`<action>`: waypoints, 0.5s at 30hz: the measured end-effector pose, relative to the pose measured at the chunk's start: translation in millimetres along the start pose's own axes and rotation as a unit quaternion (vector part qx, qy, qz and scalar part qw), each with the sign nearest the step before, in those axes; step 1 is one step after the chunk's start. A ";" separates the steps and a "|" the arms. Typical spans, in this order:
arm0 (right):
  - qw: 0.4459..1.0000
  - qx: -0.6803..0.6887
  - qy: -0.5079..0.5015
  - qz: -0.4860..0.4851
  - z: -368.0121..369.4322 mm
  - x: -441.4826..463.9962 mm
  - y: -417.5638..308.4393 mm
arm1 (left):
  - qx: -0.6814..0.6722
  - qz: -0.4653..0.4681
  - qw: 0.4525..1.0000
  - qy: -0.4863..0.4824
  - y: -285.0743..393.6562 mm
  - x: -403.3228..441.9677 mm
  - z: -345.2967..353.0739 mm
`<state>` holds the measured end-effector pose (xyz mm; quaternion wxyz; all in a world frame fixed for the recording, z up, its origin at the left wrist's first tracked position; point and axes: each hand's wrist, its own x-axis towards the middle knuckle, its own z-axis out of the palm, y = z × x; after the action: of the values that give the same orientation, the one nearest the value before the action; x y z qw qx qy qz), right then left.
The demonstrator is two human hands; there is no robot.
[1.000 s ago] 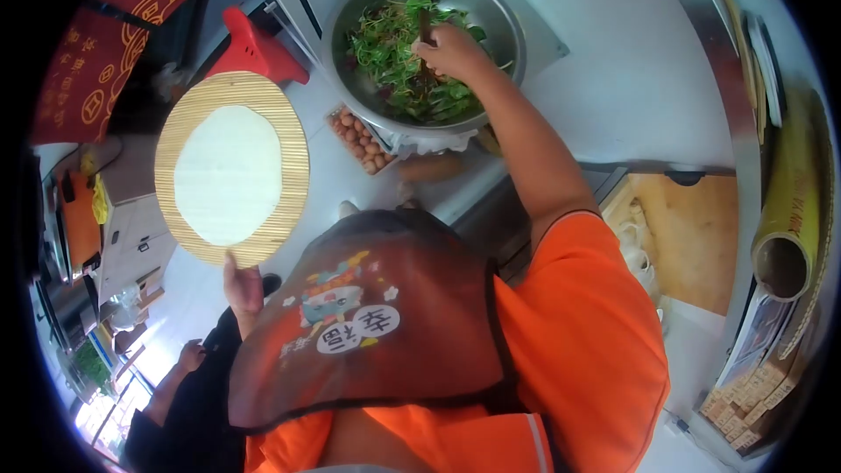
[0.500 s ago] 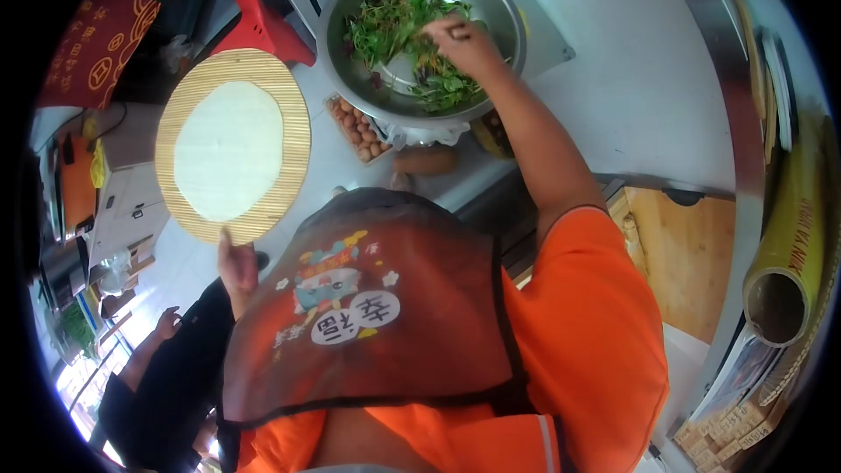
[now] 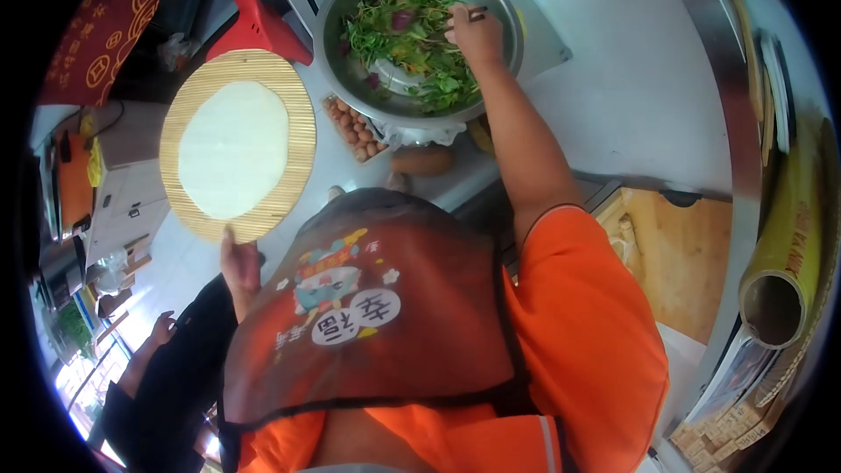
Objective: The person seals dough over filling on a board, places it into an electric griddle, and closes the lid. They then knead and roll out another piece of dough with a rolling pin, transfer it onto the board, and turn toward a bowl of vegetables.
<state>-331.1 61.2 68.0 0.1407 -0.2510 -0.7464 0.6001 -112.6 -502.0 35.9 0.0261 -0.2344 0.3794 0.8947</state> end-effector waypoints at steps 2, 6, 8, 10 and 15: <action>0.997 -0.044 0.039 -0.043 -4.9 3.8 -9.1 | 0.001 -0.001 1.000 -0.005 -0.3 3.1 4.9; 0.974 0.156 0.162 0.005 -40.5 0.2 -0.6 | -0.005 0.008 1.000 -0.009 1.1 0.9 10.0; 0.970 0.171 0.171 0.023 -35.3 -10.2 9.7 | -0.010 0.008 1.000 -0.011 -0.4 2.1 10.5; 0.972 0.165 0.164 0.042 -21.4 -10.0 21.5 | -0.013 0.006 1.000 -0.012 -1.1 3.1 12.4; 0.974 0.177 0.095 0.102 19.8 11.2 61.8 | 0.006 0.003 1.000 -0.020 3.7 2.8 19.9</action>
<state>-337.9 60.5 2.5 0.1915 -0.3527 -0.5822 0.7071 -123.9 -491.3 49.2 0.0328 -0.2148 0.3852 0.8969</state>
